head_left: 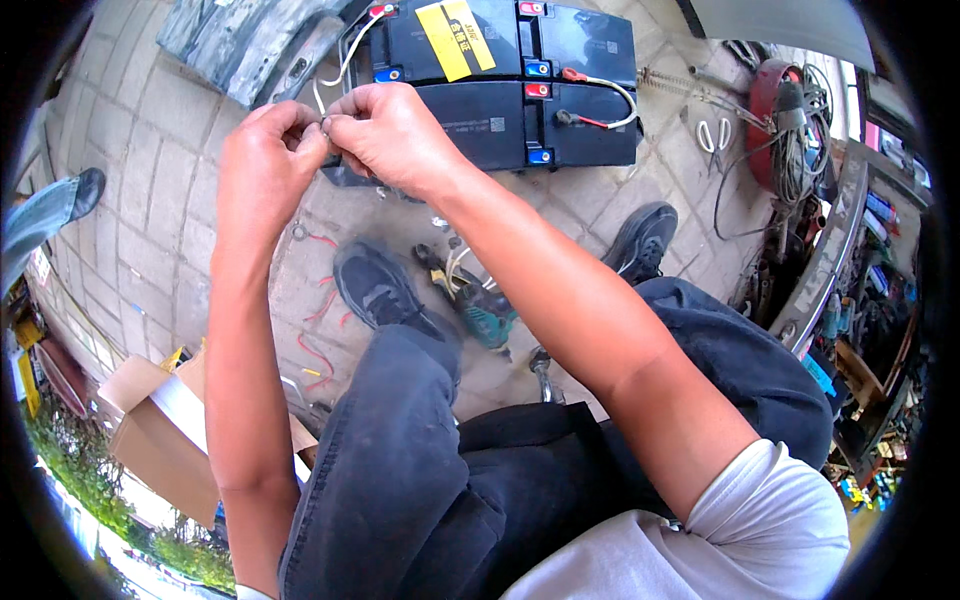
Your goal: The person sits on the ground and connects wires to a battery pack using a cordless drill to tighten terminal nuts. They handle multiple wires and fasteners, then hand the assembled battery pack to another person.
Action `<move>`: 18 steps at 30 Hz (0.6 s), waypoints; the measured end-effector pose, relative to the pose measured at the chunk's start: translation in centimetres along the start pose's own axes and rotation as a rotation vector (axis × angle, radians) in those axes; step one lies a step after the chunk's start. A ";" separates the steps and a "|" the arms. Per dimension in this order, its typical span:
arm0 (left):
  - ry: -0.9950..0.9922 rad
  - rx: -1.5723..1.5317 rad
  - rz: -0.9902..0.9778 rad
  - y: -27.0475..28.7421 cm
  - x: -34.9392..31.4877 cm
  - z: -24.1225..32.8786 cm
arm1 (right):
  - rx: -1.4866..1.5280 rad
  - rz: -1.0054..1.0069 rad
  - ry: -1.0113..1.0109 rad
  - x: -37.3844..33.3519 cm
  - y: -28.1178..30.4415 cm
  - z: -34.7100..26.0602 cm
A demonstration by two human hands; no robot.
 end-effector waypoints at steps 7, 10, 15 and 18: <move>0.070 0.000 -0.059 0.0 0.0 -0.6 | -0.255 0.135 0.161 -0.4 0.1 -1.5; 0.042 -0.139 -0.029 -0.7 -0.4 -1.8 | -0.294 0.116 0.191 -0.4 0.1 -1.6; -0.050 -0.158 -0.011 -1.4 0.0 -1.3 | -0.307 0.044 0.184 0.7 0.4 -1.0; -0.142 -0.051 0.070 -1.3 0.1 -0.6 | -0.234 -0.025 0.091 1.5 0.1 -0.2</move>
Point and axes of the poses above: each hand's wrist, its own x-axis towards the middle knuckle, its own y-axis out of the back of the hand, z = x × y, the point moved 8 cm from there along x, towards the middle knuckle, and after that the axes turned 9 degrees about -y, right-handed, at the moved point
